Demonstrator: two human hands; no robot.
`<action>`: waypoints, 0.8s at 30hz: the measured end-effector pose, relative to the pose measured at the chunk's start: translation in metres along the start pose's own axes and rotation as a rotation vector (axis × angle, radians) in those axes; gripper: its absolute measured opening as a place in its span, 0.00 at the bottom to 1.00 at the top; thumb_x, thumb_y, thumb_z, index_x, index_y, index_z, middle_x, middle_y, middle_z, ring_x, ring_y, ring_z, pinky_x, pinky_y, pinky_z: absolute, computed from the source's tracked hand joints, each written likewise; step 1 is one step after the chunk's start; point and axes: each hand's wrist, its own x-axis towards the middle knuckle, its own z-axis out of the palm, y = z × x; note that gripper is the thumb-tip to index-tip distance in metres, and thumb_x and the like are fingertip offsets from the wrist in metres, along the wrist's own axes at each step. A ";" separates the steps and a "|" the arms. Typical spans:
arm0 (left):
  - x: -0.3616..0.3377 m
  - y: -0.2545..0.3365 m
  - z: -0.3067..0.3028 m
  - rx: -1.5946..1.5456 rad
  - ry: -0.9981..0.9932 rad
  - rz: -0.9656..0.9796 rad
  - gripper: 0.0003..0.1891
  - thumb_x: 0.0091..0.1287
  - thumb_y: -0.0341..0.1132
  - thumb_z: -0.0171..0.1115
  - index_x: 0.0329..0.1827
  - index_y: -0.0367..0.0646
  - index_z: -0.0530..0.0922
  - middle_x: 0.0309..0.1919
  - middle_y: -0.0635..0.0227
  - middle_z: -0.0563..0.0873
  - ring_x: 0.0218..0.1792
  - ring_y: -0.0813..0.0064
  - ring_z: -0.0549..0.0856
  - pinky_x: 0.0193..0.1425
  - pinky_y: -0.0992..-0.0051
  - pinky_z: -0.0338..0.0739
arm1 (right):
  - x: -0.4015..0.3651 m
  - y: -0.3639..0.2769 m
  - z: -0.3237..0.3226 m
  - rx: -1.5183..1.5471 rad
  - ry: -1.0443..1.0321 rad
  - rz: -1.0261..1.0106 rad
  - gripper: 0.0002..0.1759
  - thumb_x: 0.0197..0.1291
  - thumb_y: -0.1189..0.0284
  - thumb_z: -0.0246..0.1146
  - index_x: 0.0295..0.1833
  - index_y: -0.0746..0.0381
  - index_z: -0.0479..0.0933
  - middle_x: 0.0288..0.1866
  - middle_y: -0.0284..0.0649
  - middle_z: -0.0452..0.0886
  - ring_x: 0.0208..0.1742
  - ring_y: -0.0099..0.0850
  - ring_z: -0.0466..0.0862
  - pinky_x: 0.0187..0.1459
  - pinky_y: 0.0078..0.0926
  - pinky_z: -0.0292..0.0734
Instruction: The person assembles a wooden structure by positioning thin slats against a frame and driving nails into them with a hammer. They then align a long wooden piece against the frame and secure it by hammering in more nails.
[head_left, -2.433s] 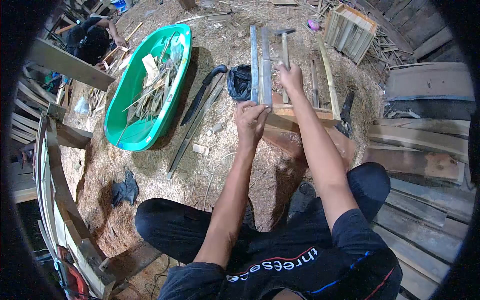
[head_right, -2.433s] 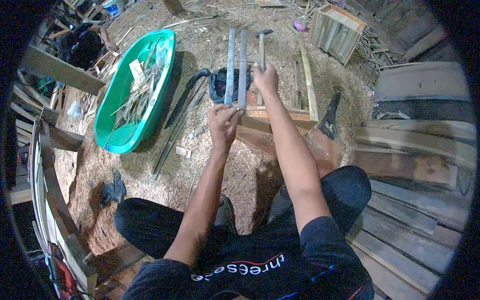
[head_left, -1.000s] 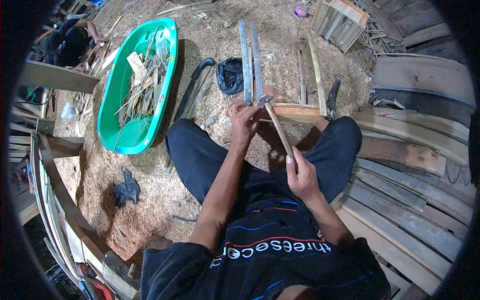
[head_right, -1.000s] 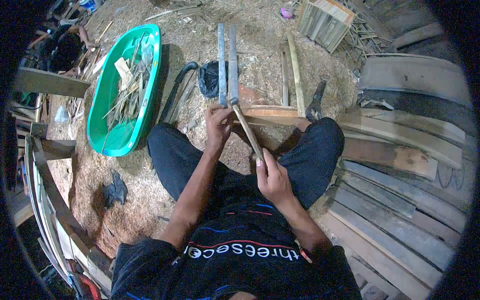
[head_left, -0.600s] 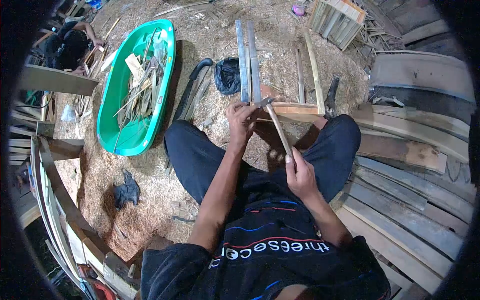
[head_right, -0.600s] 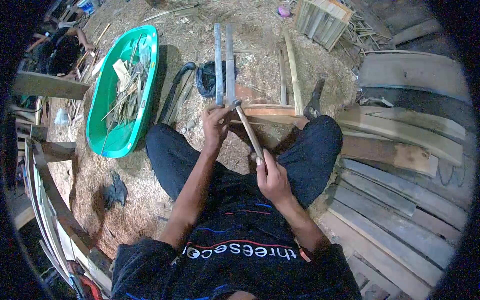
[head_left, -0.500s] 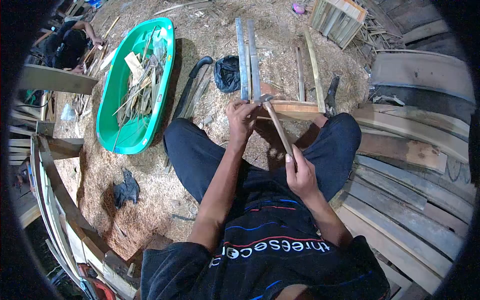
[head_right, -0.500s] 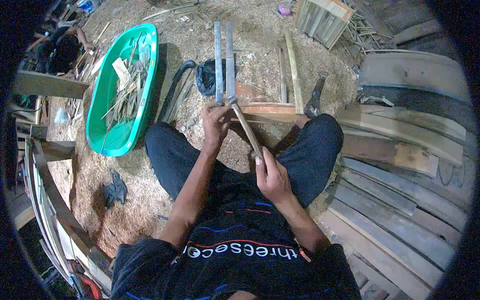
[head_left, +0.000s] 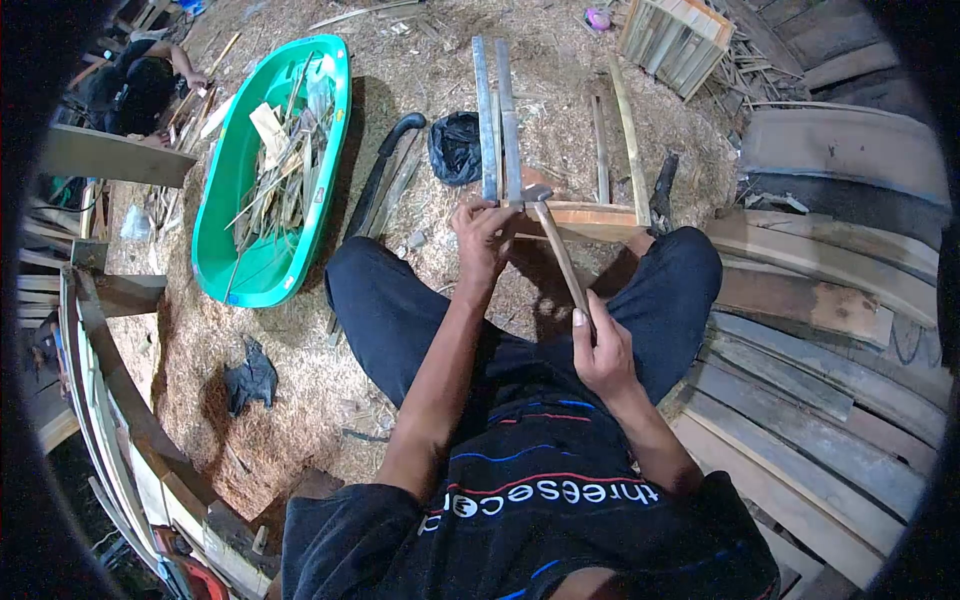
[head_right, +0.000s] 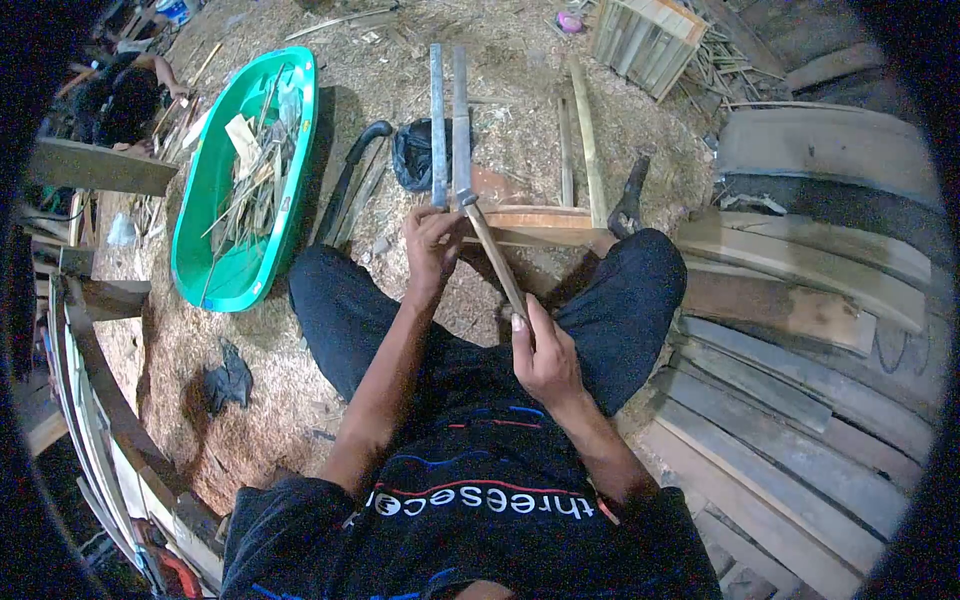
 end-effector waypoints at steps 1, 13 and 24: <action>0.000 0.001 0.001 0.001 0.005 -0.010 0.20 0.45 0.22 0.68 0.44 0.47 0.85 0.37 0.68 0.87 0.49 0.59 0.79 0.59 0.61 0.67 | 0.001 0.000 0.002 -0.006 -0.020 0.024 0.19 0.68 0.72 0.55 0.59 0.74 0.71 0.44 0.63 0.81 0.46 0.58 0.83 0.44 0.43 0.80; 0.000 -0.007 0.005 0.032 0.035 0.012 0.17 0.49 0.28 0.73 0.44 0.53 0.87 0.38 0.73 0.88 0.48 0.65 0.79 0.59 0.60 0.65 | 0.003 0.003 0.005 0.017 -0.038 0.010 0.19 0.67 0.75 0.56 0.59 0.75 0.70 0.44 0.62 0.81 0.46 0.57 0.83 0.46 0.42 0.80; 0.000 -0.001 0.004 0.049 0.016 -0.011 0.16 0.50 0.27 0.73 0.43 0.52 0.86 0.37 0.73 0.88 0.47 0.65 0.80 0.59 0.61 0.64 | -0.001 0.001 0.005 0.022 -0.003 0.036 0.19 0.68 0.73 0.55 0.59 0.76 0.71 0.45 0.63 0.81 0.45 0.56 0.84 0.44 0.41 0.80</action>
